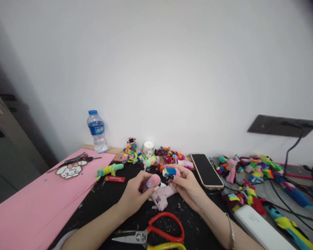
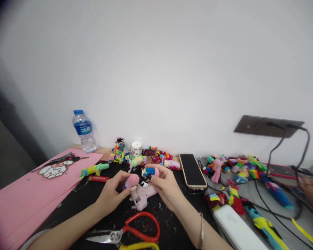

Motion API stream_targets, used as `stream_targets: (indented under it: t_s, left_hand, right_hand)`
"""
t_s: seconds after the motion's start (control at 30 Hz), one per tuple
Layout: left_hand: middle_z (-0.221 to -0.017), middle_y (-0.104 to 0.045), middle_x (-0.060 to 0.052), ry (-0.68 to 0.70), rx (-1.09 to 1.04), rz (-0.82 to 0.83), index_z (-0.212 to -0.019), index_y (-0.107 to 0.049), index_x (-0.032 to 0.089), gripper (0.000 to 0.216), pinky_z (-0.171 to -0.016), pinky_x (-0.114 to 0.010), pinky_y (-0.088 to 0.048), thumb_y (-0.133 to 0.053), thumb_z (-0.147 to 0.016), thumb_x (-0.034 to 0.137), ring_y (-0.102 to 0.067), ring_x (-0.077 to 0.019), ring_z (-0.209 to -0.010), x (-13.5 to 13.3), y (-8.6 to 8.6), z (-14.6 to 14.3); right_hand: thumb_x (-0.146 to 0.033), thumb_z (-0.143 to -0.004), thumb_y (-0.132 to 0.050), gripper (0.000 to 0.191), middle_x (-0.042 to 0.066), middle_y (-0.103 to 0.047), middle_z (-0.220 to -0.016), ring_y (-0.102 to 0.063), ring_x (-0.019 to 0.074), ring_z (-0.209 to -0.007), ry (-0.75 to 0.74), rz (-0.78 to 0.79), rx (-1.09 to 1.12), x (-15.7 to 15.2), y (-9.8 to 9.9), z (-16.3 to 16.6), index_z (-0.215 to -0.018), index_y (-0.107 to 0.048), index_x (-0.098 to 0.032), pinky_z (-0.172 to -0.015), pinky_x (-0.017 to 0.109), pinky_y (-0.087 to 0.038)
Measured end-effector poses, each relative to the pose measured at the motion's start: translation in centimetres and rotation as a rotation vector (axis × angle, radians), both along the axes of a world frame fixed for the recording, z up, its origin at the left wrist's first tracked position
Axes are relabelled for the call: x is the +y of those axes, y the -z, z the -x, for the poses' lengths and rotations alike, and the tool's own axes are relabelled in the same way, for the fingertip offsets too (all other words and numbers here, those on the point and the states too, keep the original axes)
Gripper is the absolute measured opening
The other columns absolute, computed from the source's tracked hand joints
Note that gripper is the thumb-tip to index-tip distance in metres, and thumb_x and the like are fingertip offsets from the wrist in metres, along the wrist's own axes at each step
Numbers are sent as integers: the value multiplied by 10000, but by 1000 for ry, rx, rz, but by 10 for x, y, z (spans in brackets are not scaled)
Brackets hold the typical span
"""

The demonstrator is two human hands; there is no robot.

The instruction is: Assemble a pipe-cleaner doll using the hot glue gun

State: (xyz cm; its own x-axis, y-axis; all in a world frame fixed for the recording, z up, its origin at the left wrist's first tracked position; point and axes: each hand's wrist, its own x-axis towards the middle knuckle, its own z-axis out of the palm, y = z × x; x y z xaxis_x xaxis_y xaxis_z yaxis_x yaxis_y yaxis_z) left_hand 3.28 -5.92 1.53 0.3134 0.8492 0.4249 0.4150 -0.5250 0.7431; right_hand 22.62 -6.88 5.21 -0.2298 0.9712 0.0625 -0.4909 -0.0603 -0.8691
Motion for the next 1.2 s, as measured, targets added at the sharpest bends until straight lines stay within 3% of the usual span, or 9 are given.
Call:
stream_targets:
  t_s: [0.4, 0.93, 1.2]
  left_hand:
    - [-709, -579, 10, 15, 53, -16, -909, -591, 180, 157, -526, -213, -352, -561, -789, 277, -443, -110, -565, -2, -2, -1]
    - [-697, -576, 5, 30, 126, -52, -949, -594, 176, 224, -527, -220, -352, -561, -798, 339, -439, -110, -554, -3, 0, -1]
    - [-679, -572, 5, 39, 145, -104, -918, -607, 171, 187, -526, -215, -356, -564, -795, 306, -446, -110, -548, -4, 0, 0]
  right_hand:
    - [-149, -626, -761, 242, -4, -639, -769, -555, 103, -701, 101, -99, -182, -3, 1, 0, -836, -643, -170, -646, 203, -423]
    - [-186, -620, -761, 219, 3, -621, -748, -549, 138, -685, 88, -134, -276, -4, 1, 1, -812, -656, -173, -613, 230, -421]
    - [-162, -616, -763, 209, -17, -625, -736, -535, 107, -639, 51, -135, -294, -4, 3, 0, -796, -658, -174, -578, 203, -405]
